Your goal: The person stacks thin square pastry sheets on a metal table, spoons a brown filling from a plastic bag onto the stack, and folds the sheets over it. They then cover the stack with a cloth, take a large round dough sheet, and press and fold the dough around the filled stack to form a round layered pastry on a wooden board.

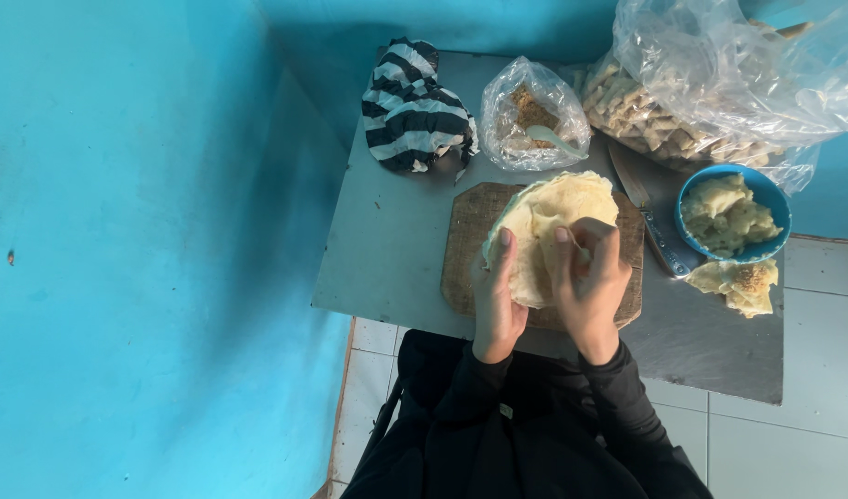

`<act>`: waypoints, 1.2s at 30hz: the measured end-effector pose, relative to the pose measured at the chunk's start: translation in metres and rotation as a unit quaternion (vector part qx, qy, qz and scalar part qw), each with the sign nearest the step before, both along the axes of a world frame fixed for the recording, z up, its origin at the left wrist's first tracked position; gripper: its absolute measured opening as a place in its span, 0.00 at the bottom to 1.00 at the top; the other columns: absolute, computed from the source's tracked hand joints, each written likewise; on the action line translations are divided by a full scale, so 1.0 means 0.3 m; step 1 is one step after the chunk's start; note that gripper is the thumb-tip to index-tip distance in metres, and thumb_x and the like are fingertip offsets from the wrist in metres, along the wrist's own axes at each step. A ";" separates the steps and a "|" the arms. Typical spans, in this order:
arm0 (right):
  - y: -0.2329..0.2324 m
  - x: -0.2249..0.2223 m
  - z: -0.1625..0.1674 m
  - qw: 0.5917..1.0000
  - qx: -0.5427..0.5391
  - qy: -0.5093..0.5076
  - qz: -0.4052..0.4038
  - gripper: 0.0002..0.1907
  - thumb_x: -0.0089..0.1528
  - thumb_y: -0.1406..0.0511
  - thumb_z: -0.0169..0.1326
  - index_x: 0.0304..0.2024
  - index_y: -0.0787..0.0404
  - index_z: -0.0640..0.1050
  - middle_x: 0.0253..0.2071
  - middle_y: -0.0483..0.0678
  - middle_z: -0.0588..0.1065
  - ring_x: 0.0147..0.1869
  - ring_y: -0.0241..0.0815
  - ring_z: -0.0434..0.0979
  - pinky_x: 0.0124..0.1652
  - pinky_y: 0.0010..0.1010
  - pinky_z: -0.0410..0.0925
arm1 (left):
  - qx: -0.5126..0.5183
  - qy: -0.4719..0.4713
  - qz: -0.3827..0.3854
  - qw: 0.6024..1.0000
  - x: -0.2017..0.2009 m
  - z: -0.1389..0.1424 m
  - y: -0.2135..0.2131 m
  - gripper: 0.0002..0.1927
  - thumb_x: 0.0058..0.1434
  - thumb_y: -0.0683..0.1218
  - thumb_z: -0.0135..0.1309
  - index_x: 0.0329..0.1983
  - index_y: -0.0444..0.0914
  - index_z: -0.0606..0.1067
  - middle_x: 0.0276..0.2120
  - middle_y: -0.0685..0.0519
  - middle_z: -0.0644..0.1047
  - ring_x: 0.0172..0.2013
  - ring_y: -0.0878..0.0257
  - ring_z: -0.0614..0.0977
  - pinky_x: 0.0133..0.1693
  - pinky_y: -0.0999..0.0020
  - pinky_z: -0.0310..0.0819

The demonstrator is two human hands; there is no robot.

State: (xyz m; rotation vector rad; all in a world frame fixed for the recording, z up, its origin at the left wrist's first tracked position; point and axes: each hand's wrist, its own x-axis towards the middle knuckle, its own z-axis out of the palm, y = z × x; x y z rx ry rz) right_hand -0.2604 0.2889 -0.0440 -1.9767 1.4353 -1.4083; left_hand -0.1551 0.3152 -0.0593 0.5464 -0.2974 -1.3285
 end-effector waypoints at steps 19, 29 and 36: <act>-0.015 0.023 0.043 0.997 0.042 -0.038 0.059 0.09 0.71 0.67 0.59 0.46 0.67 0.74 0.29 0.50 0.79 0.29 0.34 0.79 0.31 0.24 0.68 | 0.030 -0.009 0.068 0.997 -0.008 -0.005 0.010 0.26 0.72 0.55 0.53 0.61 0.29 0.70 0.53 0.45 0.77 0.51 0.62 0.81 0.51 0.67 0.77; -0.020 0.012 -0.005 0.996 0.029 -0.073 0.032 0.09 0.71 0.66 0.59 0.46 0.67 0.74 0.34 0.52 0.79 0.34 0.32 0.77 0.35 0.23 0.69 | 0.032 0.002 0.065 0.997 -0.011 0.005 0.013 0.29 0.71 0.57 0.53 0.62 0.29 0.69 0.53 0.44 0.77 0.51 0.59 0.82 0.51 0.64 0.79; -0.024 0.018 0.002 0.997 0.036 -0.058 0.026 0.10 0.72 0.65 0.59 0.47 0.67 0.75 0.36 0.53 0.79 0.35 0.36 0.78 0.35 0.25 0.69 | 0.057 0.004 0.076 0.995 -0.011 -0.004 0.011 0.29 0.69 0.57 0.53 0.62 0.31 0.69 0.53 0.45 0.77 0.52 0.60 0.81 0.52 0.64 0.78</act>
